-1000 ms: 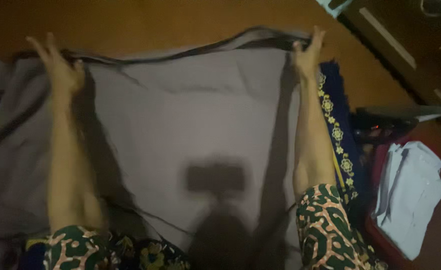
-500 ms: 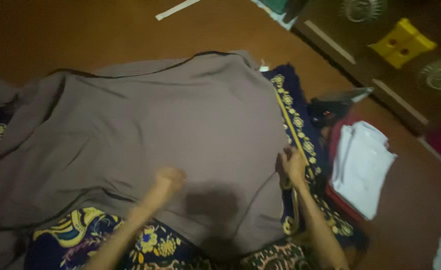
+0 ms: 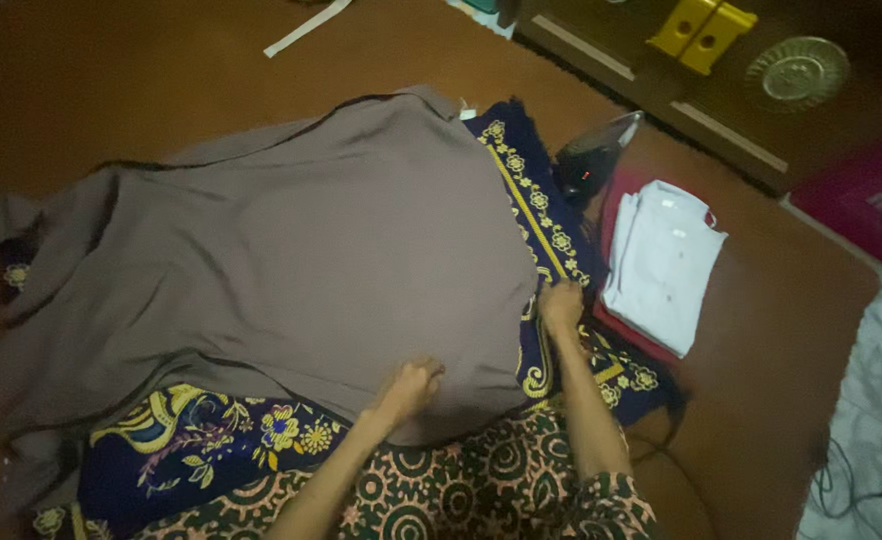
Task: The person irons a brown garment on a rug using an iron and then folds it by hand.
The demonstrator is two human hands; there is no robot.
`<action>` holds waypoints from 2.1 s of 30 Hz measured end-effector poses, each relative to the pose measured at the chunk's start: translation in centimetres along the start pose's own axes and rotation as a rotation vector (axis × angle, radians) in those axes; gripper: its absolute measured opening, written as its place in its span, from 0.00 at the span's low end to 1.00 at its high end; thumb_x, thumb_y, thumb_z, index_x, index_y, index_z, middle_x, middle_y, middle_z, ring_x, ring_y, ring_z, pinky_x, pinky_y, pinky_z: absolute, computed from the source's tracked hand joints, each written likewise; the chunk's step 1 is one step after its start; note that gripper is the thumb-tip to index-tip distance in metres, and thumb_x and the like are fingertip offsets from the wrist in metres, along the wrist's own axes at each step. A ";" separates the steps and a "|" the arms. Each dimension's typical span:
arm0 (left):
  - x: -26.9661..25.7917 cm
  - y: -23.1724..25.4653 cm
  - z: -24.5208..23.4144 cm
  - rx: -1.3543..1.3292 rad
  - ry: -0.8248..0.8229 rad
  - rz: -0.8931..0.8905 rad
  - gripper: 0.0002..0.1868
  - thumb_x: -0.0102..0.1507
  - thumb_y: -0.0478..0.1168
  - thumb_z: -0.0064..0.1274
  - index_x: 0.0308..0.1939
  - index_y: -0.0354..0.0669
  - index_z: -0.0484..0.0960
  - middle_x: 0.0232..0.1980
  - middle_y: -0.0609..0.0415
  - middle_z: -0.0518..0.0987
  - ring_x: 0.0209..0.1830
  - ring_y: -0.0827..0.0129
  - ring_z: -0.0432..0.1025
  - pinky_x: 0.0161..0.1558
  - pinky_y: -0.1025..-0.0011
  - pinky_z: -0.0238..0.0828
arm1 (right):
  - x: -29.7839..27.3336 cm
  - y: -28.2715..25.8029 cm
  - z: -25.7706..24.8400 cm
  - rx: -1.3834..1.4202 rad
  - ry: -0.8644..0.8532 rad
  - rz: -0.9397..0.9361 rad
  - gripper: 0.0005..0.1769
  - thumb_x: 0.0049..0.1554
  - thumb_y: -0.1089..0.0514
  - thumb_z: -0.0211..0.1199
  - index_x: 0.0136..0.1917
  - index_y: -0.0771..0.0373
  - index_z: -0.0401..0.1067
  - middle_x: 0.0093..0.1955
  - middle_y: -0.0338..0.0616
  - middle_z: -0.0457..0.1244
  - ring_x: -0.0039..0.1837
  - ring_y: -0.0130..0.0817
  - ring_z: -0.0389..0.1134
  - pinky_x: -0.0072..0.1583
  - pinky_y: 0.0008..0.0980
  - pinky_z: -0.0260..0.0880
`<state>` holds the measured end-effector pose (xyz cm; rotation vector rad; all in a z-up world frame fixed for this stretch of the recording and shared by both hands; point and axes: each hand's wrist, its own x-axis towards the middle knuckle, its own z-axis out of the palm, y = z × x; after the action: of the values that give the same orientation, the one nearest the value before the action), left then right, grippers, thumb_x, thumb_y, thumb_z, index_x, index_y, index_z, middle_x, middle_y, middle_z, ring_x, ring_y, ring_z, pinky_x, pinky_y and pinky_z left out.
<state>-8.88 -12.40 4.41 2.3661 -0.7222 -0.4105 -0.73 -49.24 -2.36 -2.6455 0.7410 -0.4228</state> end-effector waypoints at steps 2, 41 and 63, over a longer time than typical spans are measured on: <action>-1.2 1.6 0.0 0.042 -0.116 -0.027 0.15 0.67 0.45 0.50 0.54 0.45 0.81 0.50 0.43 0.82 0.49 0.45 0.77 0.51 0.54 0.74 | -1.4 -0.5 0.5 -0.025 -0.186 0.013 0.28 0.63 0.42 0.65 0.53 0.74 0.74 0.62 0.69 0.63 0.63 0.64 0.65 0.62 0.53 0.68; -27.3 -29.3 -21.7 0.674 0.779 -1.108 0.47 0.46 0.40 0.62 0.71 0.53 0.68 0.76 0.38 0.64 0.74 0.35 0.59 0.65 0.24 0.49 | -25.0 -22.2 -2.8 0.024 -0.722 -0.792 0.23 0.56 0.51 0.64 0.64 0.56 0.71 0.63 0.50 0.66 0.63 0.53 0.68 0.60 0.49 0.69; -40.6 -30.6 -27.1 0.238 0.451 -1.031 0.29 0.59 0.64 0.63 0.51 0.45 0.84 0.59 0.36 0.70 0.63 0.41 0.59 0.56 0.33 0.53 | -29.3 -38.2 5.9 0.595 -0.791 -0.792 0.16 0.60 0.53 0.65 0.54 0.68 0.77 0.46 0.50 0.73 0.46 0.38 0.74 0.48 0.36 0.74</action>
<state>-17.23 44.37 9.59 2.7509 0.7393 -0.1752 -5.82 -1.25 2.78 -2.1213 -0.6020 0.2127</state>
